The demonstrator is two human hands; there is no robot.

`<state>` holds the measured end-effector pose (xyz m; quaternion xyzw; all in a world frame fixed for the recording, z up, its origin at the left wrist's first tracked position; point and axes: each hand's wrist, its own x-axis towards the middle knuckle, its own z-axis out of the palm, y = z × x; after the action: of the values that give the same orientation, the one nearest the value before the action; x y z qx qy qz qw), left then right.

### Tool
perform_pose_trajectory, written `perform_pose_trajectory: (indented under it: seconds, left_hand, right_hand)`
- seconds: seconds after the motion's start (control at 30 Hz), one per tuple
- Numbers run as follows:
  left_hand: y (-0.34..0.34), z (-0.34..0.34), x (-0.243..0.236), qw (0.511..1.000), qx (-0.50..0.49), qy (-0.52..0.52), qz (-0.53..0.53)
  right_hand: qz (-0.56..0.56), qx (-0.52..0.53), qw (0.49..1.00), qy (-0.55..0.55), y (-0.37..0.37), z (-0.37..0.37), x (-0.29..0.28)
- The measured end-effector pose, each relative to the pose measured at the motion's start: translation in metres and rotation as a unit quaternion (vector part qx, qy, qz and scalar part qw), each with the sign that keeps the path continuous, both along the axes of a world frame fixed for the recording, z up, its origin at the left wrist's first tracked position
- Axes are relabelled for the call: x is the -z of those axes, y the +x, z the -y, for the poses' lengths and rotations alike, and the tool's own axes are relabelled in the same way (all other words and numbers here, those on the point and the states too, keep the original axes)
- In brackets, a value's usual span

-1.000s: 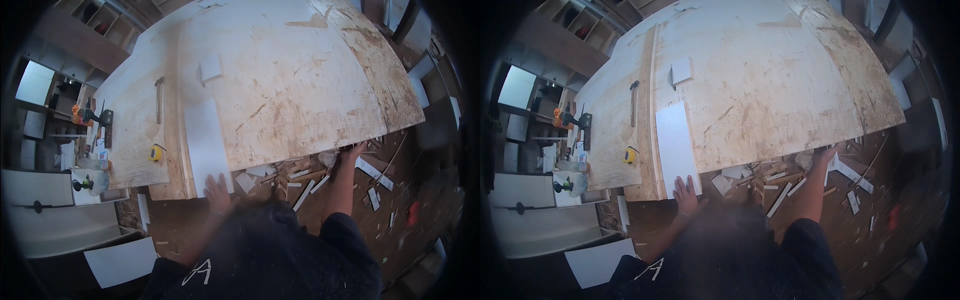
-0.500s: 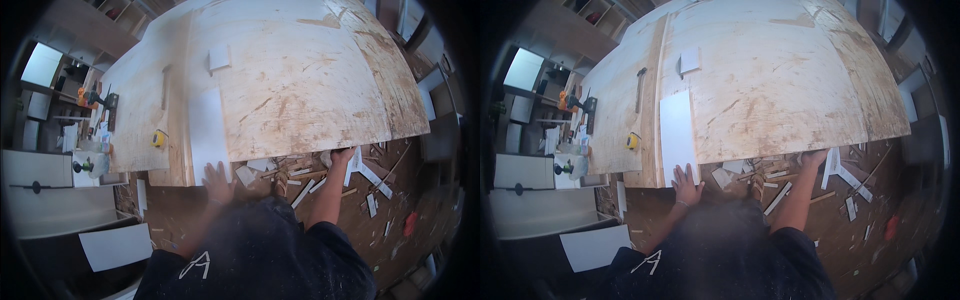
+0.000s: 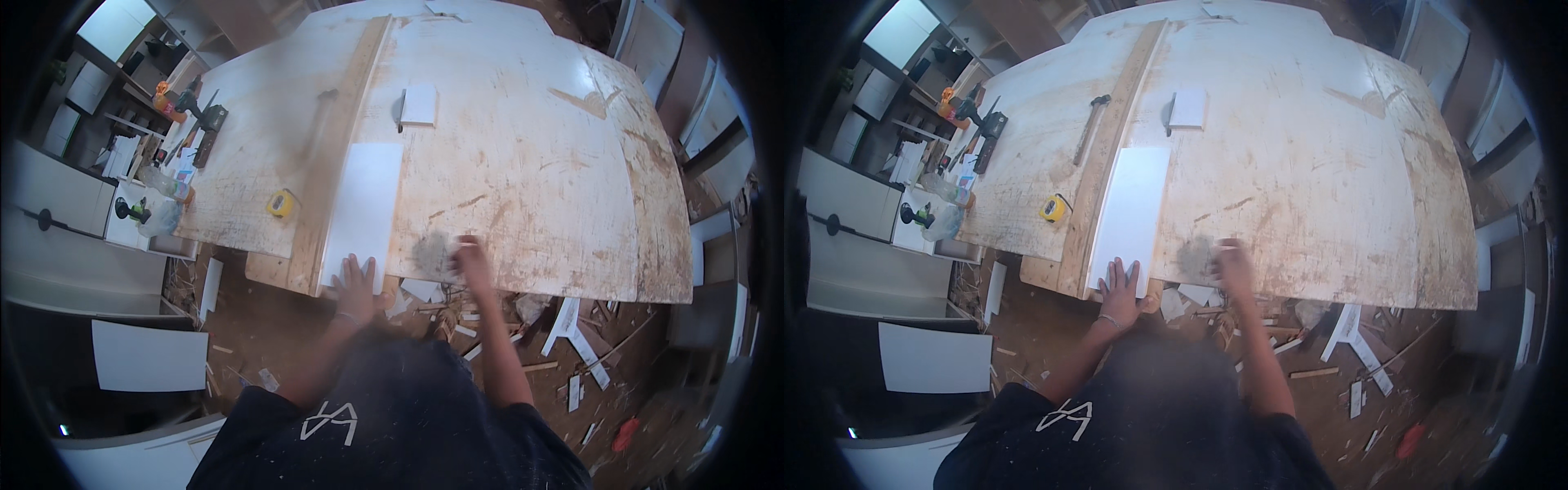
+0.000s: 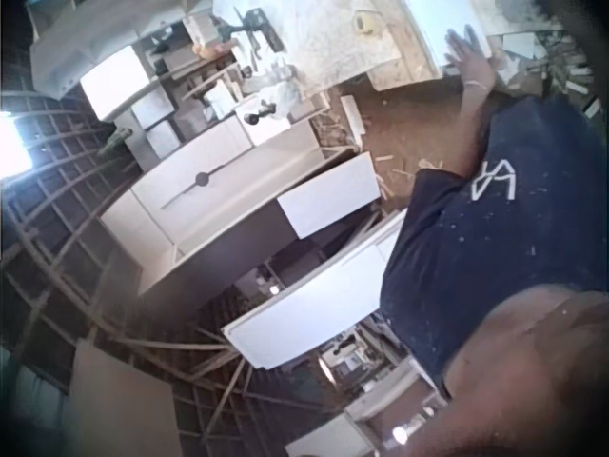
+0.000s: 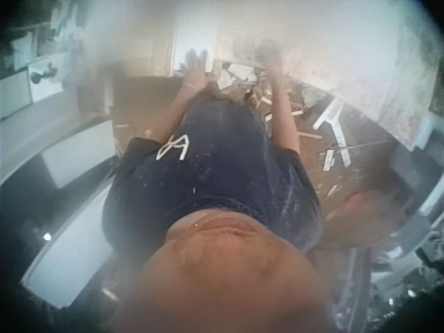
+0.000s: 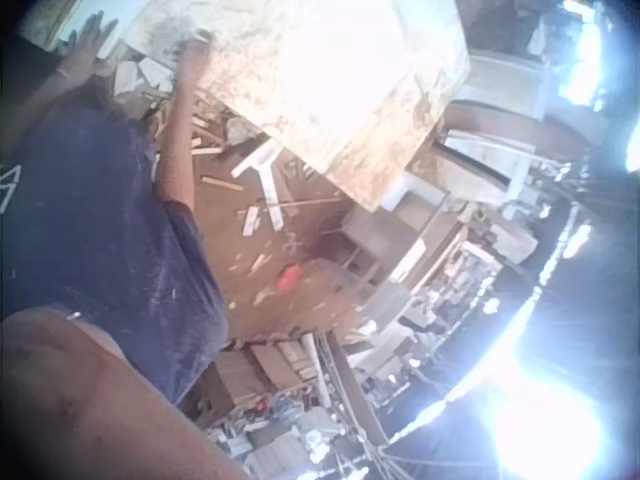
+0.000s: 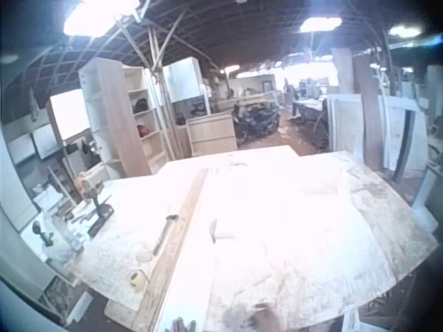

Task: The person measures and marks a white board on a workbench using a tape measure and a hammer. They then use a hand saw to cut the board along the marked line. After cutting, the person stacks the cut pieces with other boards and continues to measure and cut additional pieces.

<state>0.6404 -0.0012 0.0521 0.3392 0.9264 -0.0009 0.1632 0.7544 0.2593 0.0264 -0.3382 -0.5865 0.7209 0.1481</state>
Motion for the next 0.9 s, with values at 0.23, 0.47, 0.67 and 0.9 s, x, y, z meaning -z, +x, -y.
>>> perform_pose_trajectory:
  seconds: [0.23, 0.47, 0.67, 0.9]
  left_hand:
    - [-0.032, 0.0, 0.026, 0.999, 0.013, -0.005, -0.034]
    - [-0.09, 0.002, 0.01, 0.995, 0.093, 0.042, 0.003]
    - [-0.117, -0.023, -0.007, 0.993, 0.118, 0.014, 0.016]
    - [-0.141, -0.043, -0.007, 0.992, 0.124, 0.008, 0.002]
  right_hand:
    - [0.085, -0.197, 0.926, 0.311, -0.105, 0.107, 0.04]
    - [0.122, -0.216, 0.964, 0.093, -0.131, 0.076, -0.005]
    - [0.129, -0.18, 0.971, 0.086, -0.154, 0.056, -0.009]
    - [0.128, -0.148, 0.971, 0.134, -0.184, 0.039, 0.011]
